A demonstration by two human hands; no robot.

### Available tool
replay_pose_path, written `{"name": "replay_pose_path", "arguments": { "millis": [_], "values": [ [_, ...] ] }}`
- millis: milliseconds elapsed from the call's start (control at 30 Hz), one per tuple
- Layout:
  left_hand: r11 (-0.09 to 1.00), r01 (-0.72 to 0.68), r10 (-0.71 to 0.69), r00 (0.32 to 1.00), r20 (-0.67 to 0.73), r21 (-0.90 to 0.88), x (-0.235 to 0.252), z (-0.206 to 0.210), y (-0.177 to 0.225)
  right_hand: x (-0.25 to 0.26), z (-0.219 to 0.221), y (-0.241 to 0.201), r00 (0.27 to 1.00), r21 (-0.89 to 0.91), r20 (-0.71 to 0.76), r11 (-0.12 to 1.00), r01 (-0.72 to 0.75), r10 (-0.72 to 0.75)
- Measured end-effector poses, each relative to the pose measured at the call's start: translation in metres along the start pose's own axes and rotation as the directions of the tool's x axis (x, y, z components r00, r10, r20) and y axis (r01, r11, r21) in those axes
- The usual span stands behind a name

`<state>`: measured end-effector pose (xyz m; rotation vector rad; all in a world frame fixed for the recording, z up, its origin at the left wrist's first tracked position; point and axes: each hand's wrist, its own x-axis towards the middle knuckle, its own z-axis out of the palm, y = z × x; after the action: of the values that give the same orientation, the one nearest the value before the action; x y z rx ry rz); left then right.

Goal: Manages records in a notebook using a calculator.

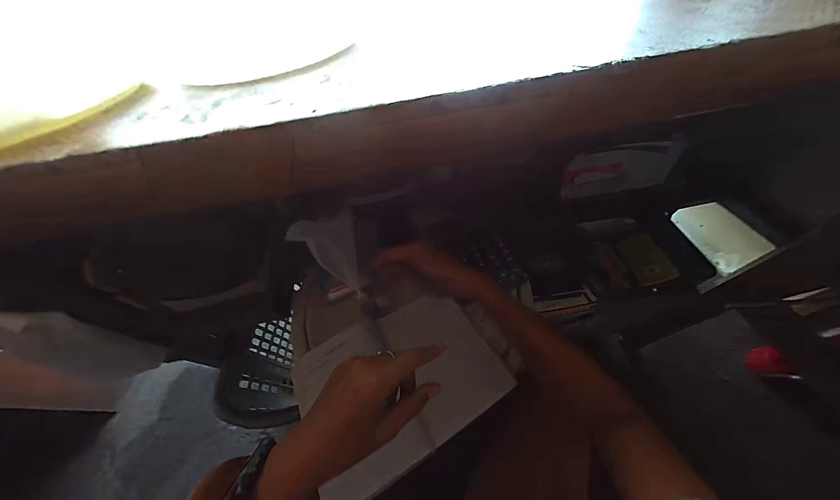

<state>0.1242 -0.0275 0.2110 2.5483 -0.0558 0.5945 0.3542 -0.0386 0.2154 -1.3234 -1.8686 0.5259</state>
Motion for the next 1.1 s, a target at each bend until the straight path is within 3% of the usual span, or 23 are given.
{"name": "replay_pose_path", "arguments": {
  "millis": [67,133,233,333,433,733,1100],
  "values": [
    [0.998,0.067,-0.067,0.997,0.035,-0.003,0.002,0.012,-0.012,-0.047,-0.044,0.032,0.961,-0.206,-0.158,0.944,-0.258,0.228],
    [0.989,0.145,-0.142,0.985,0.096,-0.025,0.017,0.028,-0.018,-0.084,-0.077,0.059,0.837,-0.353,-0.338,0.766,-0.537,0.431],
    [0.97,0.244,-0.241,0.957,0.163,0.002,0.052,0.064,-0.034,-0.112,-0.091,0.084,0.703,-0.399,-0.412,0.579,-0.711,0.58],
    [0.937,0.33,-0.341,0.936,0.091,0.118,0.071,0.103,-0.061,-0.114,-0.085,0.094,0.672,-0.419,-0.383,0.529,-0.738,0.634],
    [0.889,0.432,-0.454,0.873,0.179,0.151,0.068,0.116,-0.078,-0.108,-0.08,0.103,0.674,-0.448,-0.381,0.511,-0.733,0.633],
    [0.905,0.414,-0.425,0.875,0.232,0.098,0.065,0.113,-0.083,-0.093,-0.069,0.109,0.662,-0.466,-0.377,0.485,-0.74,0.648],
    [0.854,0.516,-0.515,0.815,0.266,0.071,0.069,0.11,-0.084,-0.091,-0.069,0.105,0.656,-0.504,-0.381,0.448,-0.738,0.652]
  ]
}}
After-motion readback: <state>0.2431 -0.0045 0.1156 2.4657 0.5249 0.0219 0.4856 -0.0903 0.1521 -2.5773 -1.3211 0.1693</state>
